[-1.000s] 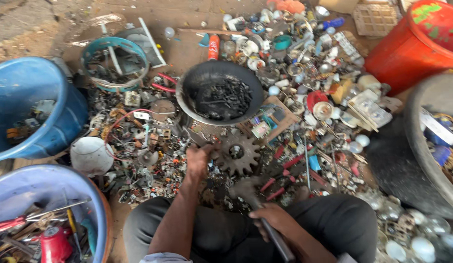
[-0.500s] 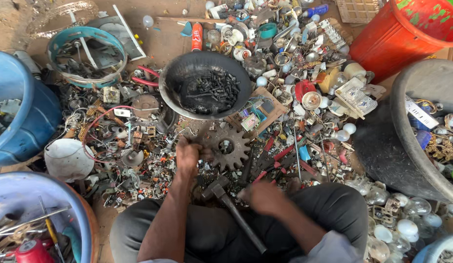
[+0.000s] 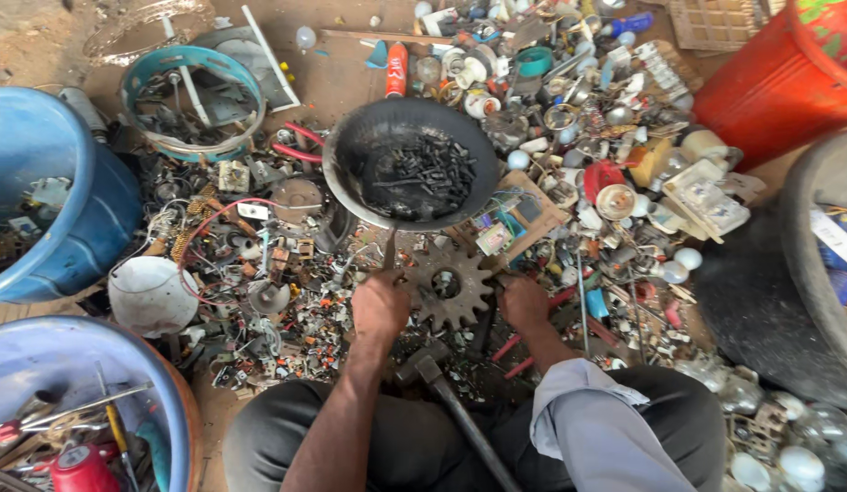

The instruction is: The person sits on the ground in a cluttered outdoor area and uses a hammer to break apart a metal gear-like object. After breaking the object, the person picks up small black cylindrical components from a metal bowl and places them into a black plastic container.

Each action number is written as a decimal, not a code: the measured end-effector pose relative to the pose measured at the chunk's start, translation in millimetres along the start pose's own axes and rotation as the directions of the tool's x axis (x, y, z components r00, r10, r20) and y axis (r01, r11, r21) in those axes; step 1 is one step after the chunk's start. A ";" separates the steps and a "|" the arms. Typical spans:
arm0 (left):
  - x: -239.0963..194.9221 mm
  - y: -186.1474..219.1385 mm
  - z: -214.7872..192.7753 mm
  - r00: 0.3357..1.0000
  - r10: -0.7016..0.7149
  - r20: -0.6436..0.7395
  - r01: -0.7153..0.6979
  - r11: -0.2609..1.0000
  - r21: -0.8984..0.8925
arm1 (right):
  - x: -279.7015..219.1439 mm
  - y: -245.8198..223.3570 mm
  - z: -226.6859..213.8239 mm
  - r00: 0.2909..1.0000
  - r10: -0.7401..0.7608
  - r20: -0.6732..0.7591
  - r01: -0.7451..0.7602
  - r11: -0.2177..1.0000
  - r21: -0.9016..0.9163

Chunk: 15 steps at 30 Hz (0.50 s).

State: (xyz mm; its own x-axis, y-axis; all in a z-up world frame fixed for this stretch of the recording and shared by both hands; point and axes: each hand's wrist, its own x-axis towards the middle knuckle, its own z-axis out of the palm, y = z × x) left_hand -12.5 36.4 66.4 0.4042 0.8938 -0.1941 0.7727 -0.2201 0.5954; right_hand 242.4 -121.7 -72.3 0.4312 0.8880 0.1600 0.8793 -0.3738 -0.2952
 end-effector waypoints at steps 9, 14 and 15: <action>12.1 -2.9 19.6 0.942 -0.082 0.325 0.010 0.976 0.218 | 6.2 -30.2 -24.2 0.996 0.083 -0.031 -0.079 0.991 0.108; 14.3 -10.9 27.9 0.897 -0.142 0.419 0.063 0.978 0.197 | 18.0 -36.3 -47.0 0.731 0.623 0.278 -0.514 0.235 0.825; 14.9 -10.3 28.7 0.895 -0.157 0.418 0.097 0.982 0.161 | 18.7 -35.5 -52.8 0.668 0.590 0.454 -0.494 -0.105 0.863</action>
State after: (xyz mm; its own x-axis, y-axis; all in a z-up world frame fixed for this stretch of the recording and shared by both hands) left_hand -0.4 40.8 35.0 0.4453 0.6708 -0.5931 0.8769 -0.1927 0.4405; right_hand 229.9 -106.0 -9.2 0.7151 0.4936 -0.4949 -0.4798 -0.1682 -0.8611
